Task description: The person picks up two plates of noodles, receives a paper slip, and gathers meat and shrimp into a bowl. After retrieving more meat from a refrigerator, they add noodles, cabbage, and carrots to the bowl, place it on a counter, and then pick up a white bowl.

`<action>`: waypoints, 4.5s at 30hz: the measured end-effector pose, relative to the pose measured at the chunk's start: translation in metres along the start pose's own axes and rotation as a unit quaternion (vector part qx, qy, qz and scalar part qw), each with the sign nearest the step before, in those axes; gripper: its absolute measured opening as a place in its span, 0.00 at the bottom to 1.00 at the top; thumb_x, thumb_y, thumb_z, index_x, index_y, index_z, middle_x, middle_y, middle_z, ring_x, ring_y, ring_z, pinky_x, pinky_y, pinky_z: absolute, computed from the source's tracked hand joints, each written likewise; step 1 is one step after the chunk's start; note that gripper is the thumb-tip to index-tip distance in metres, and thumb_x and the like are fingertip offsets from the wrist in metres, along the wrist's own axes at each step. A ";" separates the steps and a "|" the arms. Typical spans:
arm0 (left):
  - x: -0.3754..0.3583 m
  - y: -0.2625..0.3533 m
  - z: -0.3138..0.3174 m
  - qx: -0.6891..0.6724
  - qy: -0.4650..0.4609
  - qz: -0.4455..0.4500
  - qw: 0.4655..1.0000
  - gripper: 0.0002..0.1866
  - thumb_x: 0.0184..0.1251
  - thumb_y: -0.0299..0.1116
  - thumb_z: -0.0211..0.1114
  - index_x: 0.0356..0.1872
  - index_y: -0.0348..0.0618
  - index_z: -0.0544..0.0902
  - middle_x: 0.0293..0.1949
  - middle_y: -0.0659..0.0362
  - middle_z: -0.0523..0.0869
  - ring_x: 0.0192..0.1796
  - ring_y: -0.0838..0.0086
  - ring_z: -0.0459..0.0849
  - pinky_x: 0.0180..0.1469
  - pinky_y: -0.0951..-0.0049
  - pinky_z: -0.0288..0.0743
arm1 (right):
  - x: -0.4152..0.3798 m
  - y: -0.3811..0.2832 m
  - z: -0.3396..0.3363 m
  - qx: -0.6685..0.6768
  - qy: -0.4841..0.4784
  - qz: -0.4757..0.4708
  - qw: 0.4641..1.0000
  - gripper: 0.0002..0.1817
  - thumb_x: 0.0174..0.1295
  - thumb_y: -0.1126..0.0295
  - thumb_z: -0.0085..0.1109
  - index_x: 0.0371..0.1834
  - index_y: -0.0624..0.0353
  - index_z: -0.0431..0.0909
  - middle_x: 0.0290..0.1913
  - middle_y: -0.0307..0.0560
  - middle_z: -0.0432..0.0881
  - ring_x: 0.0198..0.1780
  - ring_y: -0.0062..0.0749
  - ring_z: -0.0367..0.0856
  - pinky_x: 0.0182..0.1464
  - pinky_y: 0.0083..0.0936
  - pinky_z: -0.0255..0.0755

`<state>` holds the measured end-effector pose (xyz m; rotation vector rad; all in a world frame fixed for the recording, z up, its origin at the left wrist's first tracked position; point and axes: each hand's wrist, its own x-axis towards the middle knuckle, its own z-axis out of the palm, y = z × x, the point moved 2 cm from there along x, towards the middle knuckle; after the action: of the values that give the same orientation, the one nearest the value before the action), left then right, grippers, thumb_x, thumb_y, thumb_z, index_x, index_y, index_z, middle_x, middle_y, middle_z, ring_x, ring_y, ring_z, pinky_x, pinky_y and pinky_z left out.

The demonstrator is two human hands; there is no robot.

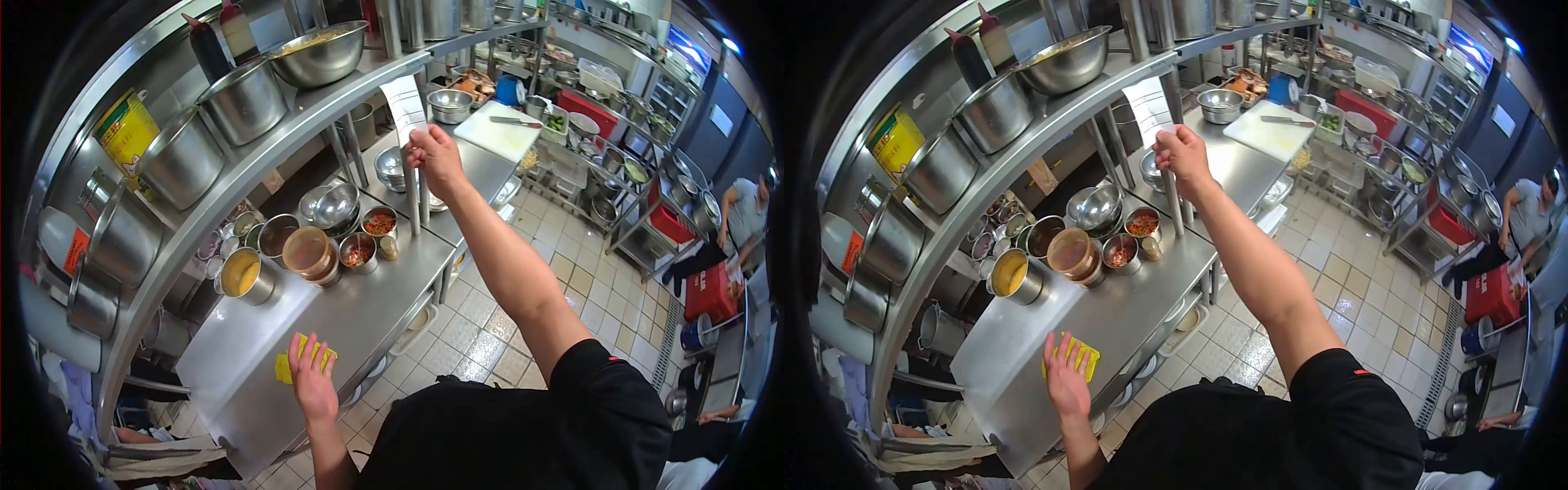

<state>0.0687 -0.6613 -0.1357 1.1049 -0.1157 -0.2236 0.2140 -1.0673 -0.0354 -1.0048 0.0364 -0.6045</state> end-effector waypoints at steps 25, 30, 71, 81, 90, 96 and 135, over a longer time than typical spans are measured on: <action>-0.066 -0.019 -0.082 -0.073 0.180 0.006 0.981 0.20 0.71 0.42 0.54 0.57 0.41 0.72 0.51 0.52 0.79 0.52 0.65 0.78 0.56 0.63 0.71 | 0.007 0.044 -0.047 0.026 0.066 0.066 0.995 0.37 0.63 0.46 0.58 0.68 0.57 0.61 0.69 0.51 0.64 0.48 0.36 0.74 0.57 0.36 0.70; -0.097 0.002 -0.089 0.075 0.233 0.009 0.969 0.14 0.71 0.35 0.57 0.53 0.42 0.75 0.49 0.55 0.82 0.49 0.71 0.80 0.54 0.69 0.73 | -0.099 0.185 -0.109 0.074 -0.049 0.264 0.960 0.09 0.67 0.57 0.53 0.41 0.49 0.74 0.43 0.34 0.74 0.39 0.24 0.71 0.42 0.25 0.64; -0.370 0.491 -0.476 0.701 0.230 0.278 0.614 0.09 0.47 0.27 0.70 0.31 0.50 0.82 0.35 0.63 0.86 0.38 0.71 0.85 0.45 0.65 0.78 | -0.710 0.530 0.633 -0.173 -0.758 0.413 0.473 0.09 0.65 0.72 0.55 0.47 0.62 0.75 0.40 0.37 0.79 0.39 0.20 0.78 0.44 0.19 0.74; -0.453 0.496 -0.688 0.543 0.497 0.188 0.650 0.11 0.48 0.27 0.70 0.35 0.45 0.80 0.36 0.56 0.86 0.39 0.61 0.85 0.46 0.63 0.78 | -0.750 0.588 0.815 -0.148 -0.782 0.351 0.493 0.08 0.66 0.68 0.56 0.43 0.60 0.77 0.36 0.35 0.78 0.36 0.16 0.74 0.39 0.18 0.70; -0.510 0.420 -0.945 0.395 0.603 -0.125 0.681 0.12 0.59 0.32 0.67 0.42 0.40 0.79 0.39 0.52 0.85 0.43 0.59 0.84 0.44 0.67 0.77 | -0.716 0.685 0.906 -0.347 -0.712 0.314 0.524 0.09 0.66 0.66 0.58 0.37 0.62 0.77 0.32 0.38 0.79 0.35 0.20 0.76 0.39 0.20 0.71; -0.459 0.485 -1.107 0.576 0.532 -0.172 0.597 0.16 0.59 0.34 0.66 0.48 0.42 0.78 0.43 0.51 0.84 0.46 0.61 0.83 0.44 0.64 0.76 | -0.668 0.701 0.991 -0.403 -0.695 0.196 0.563 0.10 0.65 0.67 0.60 0.39 0.63 0.78 0.34 0.39 0.81 0.34 0.22 0.79 0.37 0.22 0.73; -0.483 0.480 -1.460 0.087 0.957 -0.276 -0.004 0.18 0.56 0.35 0.64 0.48 0.41 0.77 0.47 0.49 0.83 0.49 0.54 0.81 0.54 0.59 0.72 | -0.465 1.382 1.363 -0.628 -0.765 0.115 0.091 0.14 0.50 0.54 0.58 0.36 0.46 0.82 0.41 0.44 0.75 0.42 0.35 0.73 0.44 0.34 0.68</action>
<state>-0.0450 0.9316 -0.3486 -0.5812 -2.9140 -0.8461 0.8663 0.7604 -0.5037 -2.7762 -1.4272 1.5738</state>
